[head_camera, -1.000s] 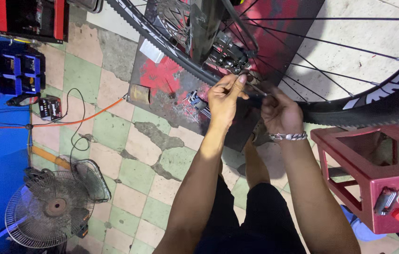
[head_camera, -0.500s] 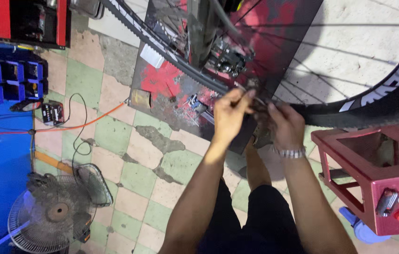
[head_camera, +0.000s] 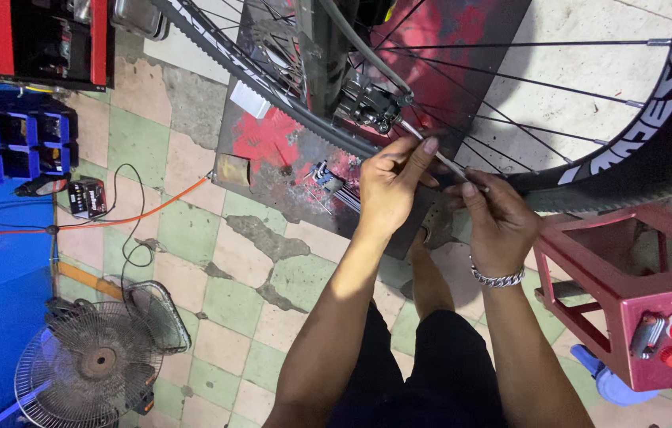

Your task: The person works on a bicycle brake caliper, manipulating the cable and fasteners with their hands and then using a hex key to tighten the assembly.

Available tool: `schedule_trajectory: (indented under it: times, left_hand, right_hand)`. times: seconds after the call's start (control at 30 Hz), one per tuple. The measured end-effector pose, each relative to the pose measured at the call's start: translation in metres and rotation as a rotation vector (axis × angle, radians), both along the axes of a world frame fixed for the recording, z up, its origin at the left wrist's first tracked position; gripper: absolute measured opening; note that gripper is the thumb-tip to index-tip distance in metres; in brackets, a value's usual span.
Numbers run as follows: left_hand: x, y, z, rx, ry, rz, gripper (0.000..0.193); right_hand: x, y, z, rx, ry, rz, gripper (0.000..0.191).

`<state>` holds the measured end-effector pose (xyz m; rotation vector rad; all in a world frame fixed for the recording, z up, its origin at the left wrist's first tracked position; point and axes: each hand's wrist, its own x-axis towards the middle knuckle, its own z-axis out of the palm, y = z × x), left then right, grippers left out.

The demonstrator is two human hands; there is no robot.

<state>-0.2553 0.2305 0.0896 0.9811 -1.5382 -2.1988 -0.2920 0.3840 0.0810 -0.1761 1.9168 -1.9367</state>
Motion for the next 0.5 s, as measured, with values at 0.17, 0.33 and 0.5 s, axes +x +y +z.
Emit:
schedule_trajectory:
  times: [0.17, 0.33, 0.5]
  left_hand:
    - [0.004, -0.001, -0.006, 0.112, 0.107, -0.017, 0.032]
    - [0.0, 0.001, -0.016, 0.088, 0.13, 0.034, 0.02]
    - [-0.01, 0.013, -0.026, 0.035, 0.129, 0.147, 0.013]
  right_hand:
    - [-0.02, 0.013, -0.04, -0.24, -0.639, -0.02, 0.044]
    - [-0.044, 0.003, -0.05, -0.268, -0.987, 0.035, 0.047]
    - [-0.02, 0.005, -0.001, 0.08, 0.053, 0.15, 0.043]
